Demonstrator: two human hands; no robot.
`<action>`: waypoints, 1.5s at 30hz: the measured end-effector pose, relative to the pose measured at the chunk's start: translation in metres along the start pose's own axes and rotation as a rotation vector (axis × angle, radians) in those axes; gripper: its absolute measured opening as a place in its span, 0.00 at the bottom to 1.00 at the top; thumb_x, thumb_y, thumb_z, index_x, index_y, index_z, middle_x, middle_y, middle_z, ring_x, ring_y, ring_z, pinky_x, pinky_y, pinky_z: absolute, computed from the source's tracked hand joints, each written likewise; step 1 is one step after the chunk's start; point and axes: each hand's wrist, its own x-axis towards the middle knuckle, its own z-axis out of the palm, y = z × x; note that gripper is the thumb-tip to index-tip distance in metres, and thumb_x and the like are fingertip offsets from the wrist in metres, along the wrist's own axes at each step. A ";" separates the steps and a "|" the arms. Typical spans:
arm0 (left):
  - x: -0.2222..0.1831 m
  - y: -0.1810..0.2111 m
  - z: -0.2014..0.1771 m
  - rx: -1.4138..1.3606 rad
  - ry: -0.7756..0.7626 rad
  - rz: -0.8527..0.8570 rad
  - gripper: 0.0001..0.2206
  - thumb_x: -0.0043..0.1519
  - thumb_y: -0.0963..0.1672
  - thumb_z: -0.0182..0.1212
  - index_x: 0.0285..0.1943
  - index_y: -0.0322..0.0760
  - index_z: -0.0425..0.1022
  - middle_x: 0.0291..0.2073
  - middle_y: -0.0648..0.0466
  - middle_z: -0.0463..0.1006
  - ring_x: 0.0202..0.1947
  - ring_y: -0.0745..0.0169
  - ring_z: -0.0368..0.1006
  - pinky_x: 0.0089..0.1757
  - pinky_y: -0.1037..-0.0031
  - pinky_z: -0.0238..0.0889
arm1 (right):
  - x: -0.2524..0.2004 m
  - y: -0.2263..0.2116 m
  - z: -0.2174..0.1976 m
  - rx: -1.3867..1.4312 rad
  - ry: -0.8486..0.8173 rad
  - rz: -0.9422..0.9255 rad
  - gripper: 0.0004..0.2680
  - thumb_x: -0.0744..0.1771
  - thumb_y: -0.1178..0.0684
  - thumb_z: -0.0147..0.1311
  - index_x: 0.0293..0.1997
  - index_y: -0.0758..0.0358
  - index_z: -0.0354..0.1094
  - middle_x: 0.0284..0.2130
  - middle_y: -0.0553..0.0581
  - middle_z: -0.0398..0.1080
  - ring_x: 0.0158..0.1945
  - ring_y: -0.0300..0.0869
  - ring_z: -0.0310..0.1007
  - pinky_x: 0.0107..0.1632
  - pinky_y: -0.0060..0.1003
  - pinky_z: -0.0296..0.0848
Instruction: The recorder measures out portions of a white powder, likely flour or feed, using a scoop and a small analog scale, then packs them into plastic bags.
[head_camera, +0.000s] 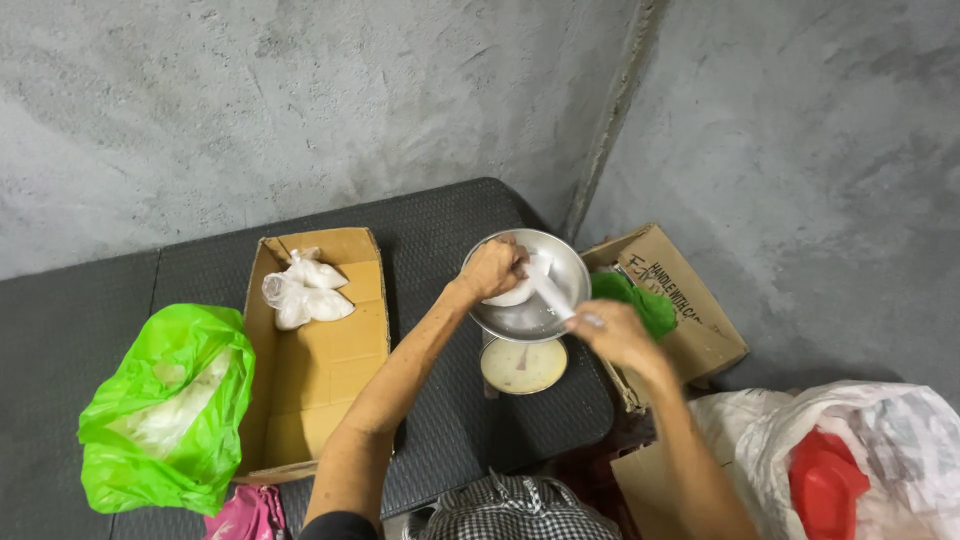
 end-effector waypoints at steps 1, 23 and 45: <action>0.000 0.003 0.001 0.000 -0.002 0.003 0.09 0.54 0.42 0.69 0.41 0.31 0.82 0.37 0.39 0.79 0.39 0.41 0.77 0.45 0.59 0.69 | -0.008 -0.008 0.007 0.002 0.003 0.002 0.10 0.68 0.45 0.57 0.50 0.53 0.77 0.36 0.54 0.78 0.31 0.36 0.72 0.34 0.34 0.74; -0.044 0.100 -0.049 -1.022 0.300 -0.153 0.03 0.61 0.40 0.68 0.41 0.35 0.80 0.35 0.60 0.77 0.35 0.73 0.70 0.39 0.78 0.65 | 0.054 -0.035 -0.046 0.758 -0.103 -0.437 0.08 0.68 0.48 0.58 0.41 0.62 0.72 0.33 0.51 0.74 0.39 0.36 0.72 0.45 0.34 0.75; -0.038 0.045 0.040 -0.748 0.461 -0.636 0.09 0.62 0.41 0.57 0.45 0.30 0.81 0.32 0.50 0.83 0.34 0.64 0.77 0.39 0.72 0.70 | 0.063 -0.062 0.035 0.385 0.302 -0.674 0.10 0.64 0.60 0.65 0.49 0.69 0.74 0.40 0.58 0.76 0.41 0.36 0.74 0.40 0.27 0.74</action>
